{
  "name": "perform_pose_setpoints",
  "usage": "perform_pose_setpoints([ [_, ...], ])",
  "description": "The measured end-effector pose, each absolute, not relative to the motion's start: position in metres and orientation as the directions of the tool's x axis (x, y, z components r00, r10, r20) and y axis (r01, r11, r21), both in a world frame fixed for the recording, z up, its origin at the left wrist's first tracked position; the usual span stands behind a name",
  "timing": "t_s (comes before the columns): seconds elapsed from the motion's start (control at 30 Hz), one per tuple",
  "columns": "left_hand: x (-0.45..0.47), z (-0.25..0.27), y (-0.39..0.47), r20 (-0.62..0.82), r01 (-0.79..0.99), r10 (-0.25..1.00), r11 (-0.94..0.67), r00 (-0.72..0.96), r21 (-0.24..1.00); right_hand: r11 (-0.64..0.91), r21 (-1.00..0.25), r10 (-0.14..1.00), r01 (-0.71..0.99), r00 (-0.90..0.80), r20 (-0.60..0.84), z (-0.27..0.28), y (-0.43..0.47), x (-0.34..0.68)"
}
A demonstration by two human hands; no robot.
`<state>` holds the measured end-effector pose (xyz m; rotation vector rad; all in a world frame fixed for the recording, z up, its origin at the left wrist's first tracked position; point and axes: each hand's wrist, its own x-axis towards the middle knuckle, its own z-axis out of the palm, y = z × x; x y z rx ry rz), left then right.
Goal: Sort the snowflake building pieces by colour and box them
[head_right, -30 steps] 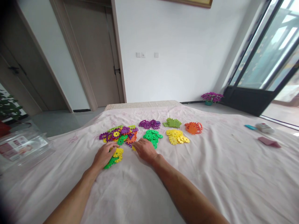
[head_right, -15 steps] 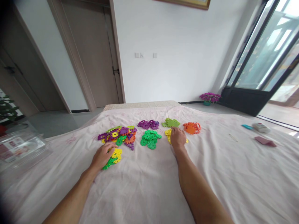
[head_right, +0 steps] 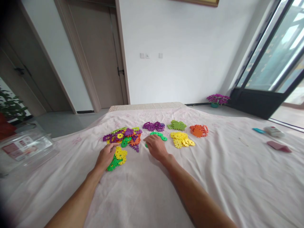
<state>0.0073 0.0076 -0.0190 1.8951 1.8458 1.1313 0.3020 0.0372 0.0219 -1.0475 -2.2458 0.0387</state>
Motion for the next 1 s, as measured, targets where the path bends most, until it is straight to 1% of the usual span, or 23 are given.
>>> perform_pose_setpoints([
  [0.07, 0.007, -0.019, 0.007, 0.336, 0.727, 0.932, -0.14, -0.132, 0.672, 0.771, -0.263, 0.627, 0.58, -0.615, 0.478, 0.022, 0.021, 0.279],
  [0.2, 0.008, -0.017, 0.007, 0.333, 0.723, 0.933, -0.138, -0.134, 0.677, 0.862, -0.196, 0.506, 0.467, -0.783, 0.361, 0.02, -0.003, 0.247],
  [0.3, 0.008, -0.016, 0.007, 0.331, 0.722, 0.936, -0.146, -0.122, 0.677, 0.899, -0.158, 0.437, 0.407, -0.843, 0.314, 0.02, -0.007, 0.239],
  [0.4, 0.008, -0.016, 0.007, 0.338, 0.718, 0.934, -0.156, -0.115, 0.678, 0.915, -0.156, 0.404, 0.372, -0.858, 0.319, 0.021, -0.005, 0.239],
  [0.63, 0.008, -0.019, 0.009, 0.349, 0.717, 0.931, -0.17, -0.11, 0.676, 0.896, -0.163, 0.443, 0.414, -0.794, 0.417, 0.019, -0.001, 0.245],
  [0.77, 0.007, -0.019, 0.009, 0.361, 0.719, 0.926, -0.176, -0.11, 0.672, 0.898, -0.168, 0.441, 0.408, -0.818, 0.369, 0.015, 0.0, 0.241],
  [0.87, 0.007, -0.02, 0.009, 0.353, 0.725, 0.93, -0.17, -0.107, 0.668, 0.881, -0.165, 0.473, 0.444, -0.802, 0.366, 0.011, 0.002, 0.24],
  [0.93, 0.007, -0.02, 0.009, 0.342, 0.726, 0.934, -0.164, -0.104, 0.668, 0.867, -0.163, 0.495, 0.47, -0.777, 0.389, 0.008, 0.004, 0.242],
  [1.0, 0.007, -0.02, 0.009, 0.339, 0.726, 0.935, -0.16, -0.106, 0.669, 0.836, -0.18, 0.542, 0.519, -0.724, 0.427, 0.005, 0.009, 0.247],
])
